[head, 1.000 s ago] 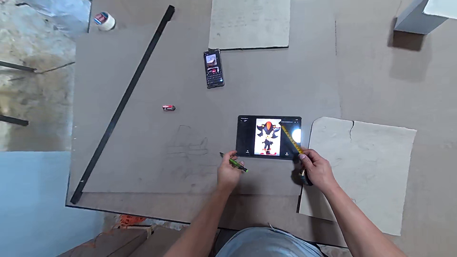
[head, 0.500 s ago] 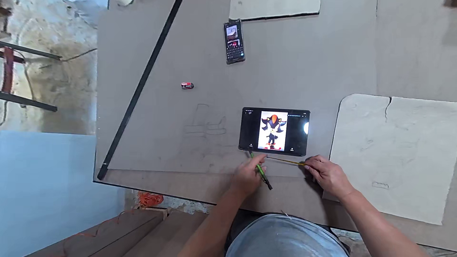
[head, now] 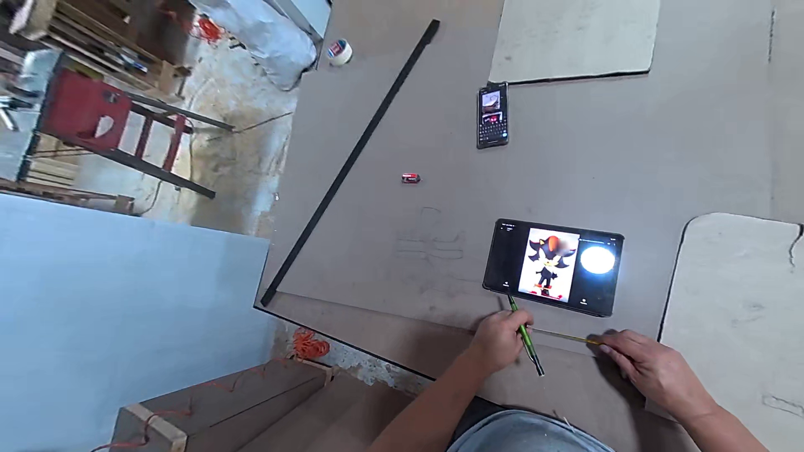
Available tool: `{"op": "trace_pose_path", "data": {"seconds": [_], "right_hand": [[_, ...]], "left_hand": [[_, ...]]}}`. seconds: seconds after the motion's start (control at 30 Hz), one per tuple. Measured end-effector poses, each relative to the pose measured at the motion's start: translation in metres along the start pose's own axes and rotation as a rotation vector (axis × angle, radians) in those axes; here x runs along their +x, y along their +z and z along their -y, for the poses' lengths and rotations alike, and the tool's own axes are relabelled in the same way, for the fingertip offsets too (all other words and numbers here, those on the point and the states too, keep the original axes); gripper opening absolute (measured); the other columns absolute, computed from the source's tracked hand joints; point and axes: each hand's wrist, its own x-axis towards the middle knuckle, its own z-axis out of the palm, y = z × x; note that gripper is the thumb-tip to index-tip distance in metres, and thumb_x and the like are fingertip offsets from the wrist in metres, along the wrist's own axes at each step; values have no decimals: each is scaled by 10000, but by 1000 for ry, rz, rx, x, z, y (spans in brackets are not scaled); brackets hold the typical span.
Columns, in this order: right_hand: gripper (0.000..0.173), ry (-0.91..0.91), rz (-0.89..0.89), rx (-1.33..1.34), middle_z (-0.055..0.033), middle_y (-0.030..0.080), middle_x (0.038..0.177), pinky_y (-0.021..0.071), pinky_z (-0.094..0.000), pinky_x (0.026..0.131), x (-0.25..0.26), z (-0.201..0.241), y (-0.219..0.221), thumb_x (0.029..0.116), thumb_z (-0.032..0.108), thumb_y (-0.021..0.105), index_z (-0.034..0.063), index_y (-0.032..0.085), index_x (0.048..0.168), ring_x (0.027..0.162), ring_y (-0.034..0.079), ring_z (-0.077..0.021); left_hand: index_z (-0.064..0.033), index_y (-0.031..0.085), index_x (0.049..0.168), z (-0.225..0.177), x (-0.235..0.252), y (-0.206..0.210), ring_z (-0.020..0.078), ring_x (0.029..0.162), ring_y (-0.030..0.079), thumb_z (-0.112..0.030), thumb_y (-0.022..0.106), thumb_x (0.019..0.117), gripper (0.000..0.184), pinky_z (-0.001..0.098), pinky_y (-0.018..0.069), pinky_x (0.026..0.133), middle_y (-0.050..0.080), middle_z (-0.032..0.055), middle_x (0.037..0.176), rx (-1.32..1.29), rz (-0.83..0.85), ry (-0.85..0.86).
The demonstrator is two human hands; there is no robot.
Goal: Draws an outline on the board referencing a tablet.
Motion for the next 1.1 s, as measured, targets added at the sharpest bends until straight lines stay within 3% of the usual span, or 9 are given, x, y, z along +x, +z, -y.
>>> {"op": "trace_pose_path", "data": {"seconds": [0.13, 0.3, 0.4, 0.53, 0.63, 0.73, 0.87, 1.1], "right_hand": [[348, 93, -65, -2, 1, 735, 992, 610, -392, 744, -2, 3, -1, 1055, 401, 489, 201, 769, 1101, 875, 719, -148], [367, 498, -274, 222, -25, 693, 833, 576, -408, 615, 3, 11, -21, 1058, 410, 502, 120, 701, 1161, 670, 657, -135], [362, 650, -343, 351, -30, 675, 799, 569, -381, 612, 15, 6, -31, 1065, 398, 516, 94, 687, 1160, 651, 642, -132], [344, 749, -407, 466, -24, 673, 829, 560, -319, 674, 41, 10, -40, 1085, 352, 512, 63, 695, 1126, 696, 631, -93], [351, 844, -438, 558, -6, 676, 854, 563, -291, 693, 67, 11, -40, 1095, 359, 496, 72, 694, 1134, 710, 634, -72], [397, 928, -421, 538, -8, 684, 862, 537, -320, 685, 83, 5, -33, 1085, 418, 501, 81, 711, 1091, 706, 614, -81], [387, 941, -513, 581, 41, 688, 842, 550, -256, 670, 83, -5, -22, 1083, 424, 497, 102, 703, 1026, 688, 620, -41], [434, 950, -569, 615, 60, 680, 765, 575, -267, 609, 82, -20, -16, 1086, 459, 460, 129, 708, 951, 627, 632, -61]], "left_hand": [[-110, 731, 1161, 12, -3, -6, 146, 880, 715, -200, 633, 1022, 192, 356, 609, 843, 741, 54, 999, -69, -66, -3], [-113, 614, 1392, 55, -6, -38, 155, 871, 725, -308, 468, 1095, 384, 397, 632, 824, 745, 48, 989, -374, -286, -96], [-45, 683, 1290, 83, -5, -68, 155, 801, 726, -311, 412, 1116, 418, 371, 627, 780, 757, 75, 926, -476, -434, -155], [16, 740, 1065, 117, -7, -108, 167, 784, 738, -193, 532, 1083, 296, 345, 630, 774, 766, 101, 884, -551, -516, -232], [31, 711, 1111, 141, -3, -135, 218, 833, 753, -131, 615, 1041, 201, 372, 634, 812, 768, 145, 938, -672, -497, -281], [41, 708, 1151, 165, 16, -158, 214, 823, 751, -44, 666, 993, 185, 354, 637, 790, 764, 156, 947, -751, -463, -322], [14, 737, 1046, 186, 61, -181, 130, 637, 655, -29, 712, 947, 112, 270, 555, 588, 726, 89, 796, -675, -444, -337], [-17, 701, 1004, 202, 133, -198, 141, 648, 686, -12, 756, 886, 131, 290, 588, 590, 736, 78, 811, -632, -371, -185]]}}
